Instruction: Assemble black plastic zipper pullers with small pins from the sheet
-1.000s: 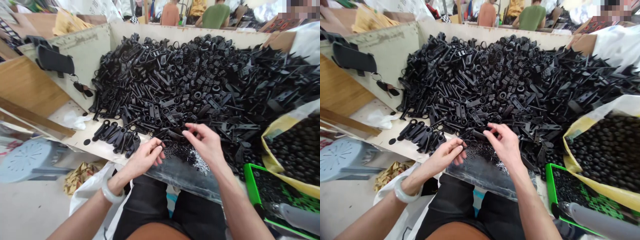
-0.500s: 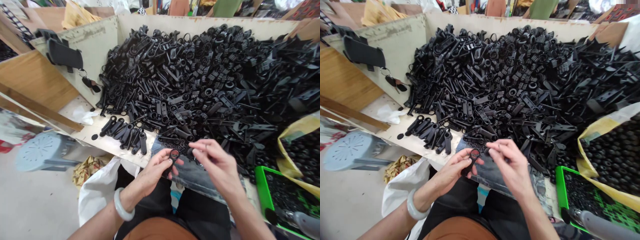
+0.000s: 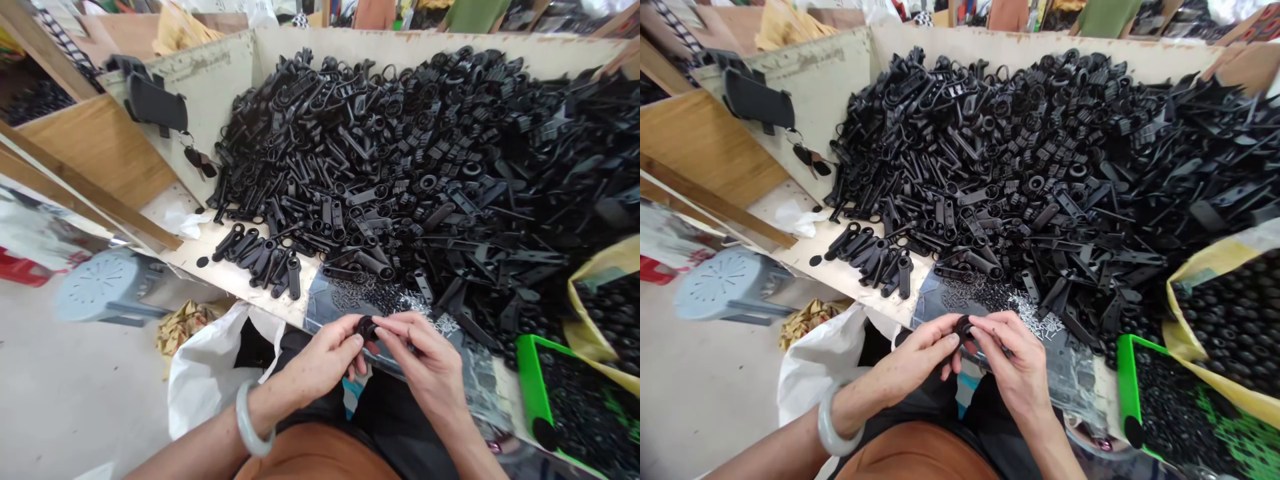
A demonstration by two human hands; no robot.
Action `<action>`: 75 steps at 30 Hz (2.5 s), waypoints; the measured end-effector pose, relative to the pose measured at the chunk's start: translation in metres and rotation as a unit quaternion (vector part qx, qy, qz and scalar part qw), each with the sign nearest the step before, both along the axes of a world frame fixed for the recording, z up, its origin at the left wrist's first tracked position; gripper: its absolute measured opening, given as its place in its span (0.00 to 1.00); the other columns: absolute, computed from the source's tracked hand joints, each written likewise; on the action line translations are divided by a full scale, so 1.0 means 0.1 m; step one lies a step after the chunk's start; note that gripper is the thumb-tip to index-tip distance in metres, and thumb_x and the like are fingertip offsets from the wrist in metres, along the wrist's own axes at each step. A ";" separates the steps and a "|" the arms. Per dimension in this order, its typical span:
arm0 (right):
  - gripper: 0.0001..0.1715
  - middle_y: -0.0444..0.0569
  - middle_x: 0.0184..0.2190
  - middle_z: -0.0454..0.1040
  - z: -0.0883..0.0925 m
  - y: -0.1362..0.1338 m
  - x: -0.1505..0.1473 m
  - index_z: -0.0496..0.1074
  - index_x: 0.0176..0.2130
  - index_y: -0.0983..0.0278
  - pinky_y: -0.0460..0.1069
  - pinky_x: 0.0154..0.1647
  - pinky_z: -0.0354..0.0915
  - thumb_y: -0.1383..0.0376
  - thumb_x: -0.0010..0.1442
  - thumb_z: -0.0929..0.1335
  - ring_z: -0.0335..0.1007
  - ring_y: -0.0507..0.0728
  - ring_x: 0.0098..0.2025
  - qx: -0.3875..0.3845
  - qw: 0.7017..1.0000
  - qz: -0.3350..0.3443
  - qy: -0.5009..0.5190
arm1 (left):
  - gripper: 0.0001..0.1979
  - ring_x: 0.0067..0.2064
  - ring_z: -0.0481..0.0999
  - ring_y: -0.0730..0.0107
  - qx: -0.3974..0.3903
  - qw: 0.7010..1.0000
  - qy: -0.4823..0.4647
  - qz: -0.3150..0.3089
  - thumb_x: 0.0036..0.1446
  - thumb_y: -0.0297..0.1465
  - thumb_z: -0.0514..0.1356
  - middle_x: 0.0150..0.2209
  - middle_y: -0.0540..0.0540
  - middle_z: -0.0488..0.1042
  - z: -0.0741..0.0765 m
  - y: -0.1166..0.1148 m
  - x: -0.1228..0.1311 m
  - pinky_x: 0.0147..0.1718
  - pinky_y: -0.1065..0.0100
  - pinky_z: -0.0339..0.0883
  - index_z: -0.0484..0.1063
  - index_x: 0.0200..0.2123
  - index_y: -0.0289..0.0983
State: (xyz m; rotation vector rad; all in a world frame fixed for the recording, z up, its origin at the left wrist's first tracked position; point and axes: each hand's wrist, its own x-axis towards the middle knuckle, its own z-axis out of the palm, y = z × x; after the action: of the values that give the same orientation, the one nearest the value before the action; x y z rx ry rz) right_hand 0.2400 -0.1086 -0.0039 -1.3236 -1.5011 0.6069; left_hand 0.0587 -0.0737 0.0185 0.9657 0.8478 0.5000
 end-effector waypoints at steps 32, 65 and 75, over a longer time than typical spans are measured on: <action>0.22 0.45 0.30 0.75 0.01 -0.25 0.06 0.80 0.54 0.50 0.45 0.27 0.71 0.71 0.65 0.71 0.73 0.52 0.28 0.001 0.993 0.114 -0.027 | 0.13 0.39 0.78 0.66 0.162 0.978 0.110 -0.071 0.68 0.36 0.56 0.38 0.45 0.82 0.01 -0.23 -0.13 0.42 0.67 0.69 0.78 0.47 0.37; 0.17 0.49 0.33 0.77 -0.28 -0.08 -0.17 0.85 0.45 0.59 0.48 0.36 0.69 0.52 0.67 0.70 0.74 0.55 0.35 -0.202 0.968 0.090 0.116 | 0.22 0.22 0.69 0.75 -0.121 0.992 -0.023 -0.001 0.61 0.41 0.62 0.27 0.52 0.72 -0.13 -0.28 -0.23 0.27 0.69 0.67 0.67 0.54 0.36; 0.16 0.47 0.37 0.77 -0.24 -0.31 -0.12 0.80 0.53 0.58 0.46 0.32 0.68 0.60 0.69 0.69 0.72 0.53 0.32 -0.164 0.978 0.117 0.046 | 0.12 0.31 0.68 0.72 0.026 0.990 0.141 -0.007 0.58 0.34 0.64 0.31 0.51 0.71 -0.19 -0.32 -0.36 0.28 0.72 0.61 0.73 0.45 0.38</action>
State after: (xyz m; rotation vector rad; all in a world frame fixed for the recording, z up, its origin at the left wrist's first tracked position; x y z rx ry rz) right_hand 0.2279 -0.1395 -0.0278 -1.3513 -1.5379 1.0919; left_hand 0.0224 -0.1054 -0.0005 1.1046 1.0847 0.3801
